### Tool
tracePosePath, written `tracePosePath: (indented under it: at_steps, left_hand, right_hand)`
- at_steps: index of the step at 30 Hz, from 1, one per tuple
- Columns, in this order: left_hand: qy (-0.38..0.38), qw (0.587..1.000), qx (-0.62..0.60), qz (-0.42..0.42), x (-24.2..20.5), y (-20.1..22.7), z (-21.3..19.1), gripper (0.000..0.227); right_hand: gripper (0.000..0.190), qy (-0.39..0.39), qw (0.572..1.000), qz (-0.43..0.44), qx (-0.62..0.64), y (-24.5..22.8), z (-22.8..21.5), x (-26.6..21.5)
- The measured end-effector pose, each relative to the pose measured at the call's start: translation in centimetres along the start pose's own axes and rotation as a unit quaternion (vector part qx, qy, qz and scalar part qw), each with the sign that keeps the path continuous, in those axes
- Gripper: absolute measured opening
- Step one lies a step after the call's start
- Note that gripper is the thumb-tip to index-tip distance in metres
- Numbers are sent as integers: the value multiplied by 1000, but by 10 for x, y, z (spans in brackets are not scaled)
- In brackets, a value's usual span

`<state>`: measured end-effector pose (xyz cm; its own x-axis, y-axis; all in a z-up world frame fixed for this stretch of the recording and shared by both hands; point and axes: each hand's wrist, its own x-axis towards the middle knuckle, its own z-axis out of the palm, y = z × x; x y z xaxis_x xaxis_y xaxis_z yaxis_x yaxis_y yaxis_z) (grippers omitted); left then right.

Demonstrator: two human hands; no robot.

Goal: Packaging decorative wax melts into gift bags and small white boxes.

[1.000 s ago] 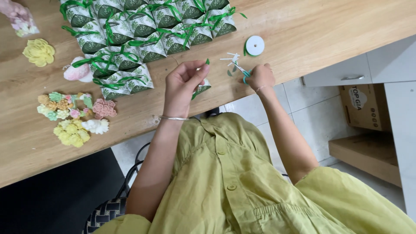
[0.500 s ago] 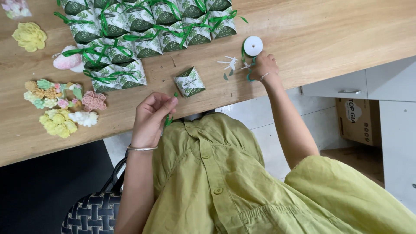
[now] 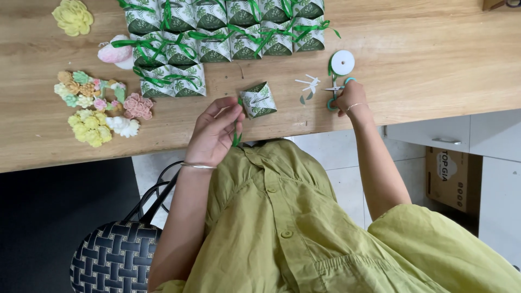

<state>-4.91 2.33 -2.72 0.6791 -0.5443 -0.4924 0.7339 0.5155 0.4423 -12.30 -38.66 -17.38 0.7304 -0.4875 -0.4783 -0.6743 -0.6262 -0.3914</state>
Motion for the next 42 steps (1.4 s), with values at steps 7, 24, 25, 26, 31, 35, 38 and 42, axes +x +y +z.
tracePosePath:
  at_steps: [7,24,25,26,31,35,38,42]
  left_hand:
    - [27,996,59,54,24,-60,-6,20]
    - [-37,739,597,309,79,-34,-31,14]
    - [-37,740,596,309,85,-35,-32,14]
    - [-53,728,614,301,92,-35,-34,15]
    - [-99,723,635,254,115,-40,-47,18]
    - [-120,695,665,245,113,-36,-46,25]
    - [-127,664,691,256,114,-34,-47,25]
    - [-144,590,732,309,114,-35,-48,14]
  right_hand:
    - [27,-94,892,-149,417,-152,-14,-145]
    - [11,-146,798,-4,584,-114,81,-108]
    - [11,-145,799,-4,584,-119,83,-109]
    - [11,-111,811,-7,575,-125,86,-108]
    - [13,2,834,-4,551,-159,91,-114]
    - [20,53,841,-5,539,-176,97,-112]
    - [21,59,842,-9,536,-178,98,-111]
    - [20,53,848,-12,527,-176,98,-109]
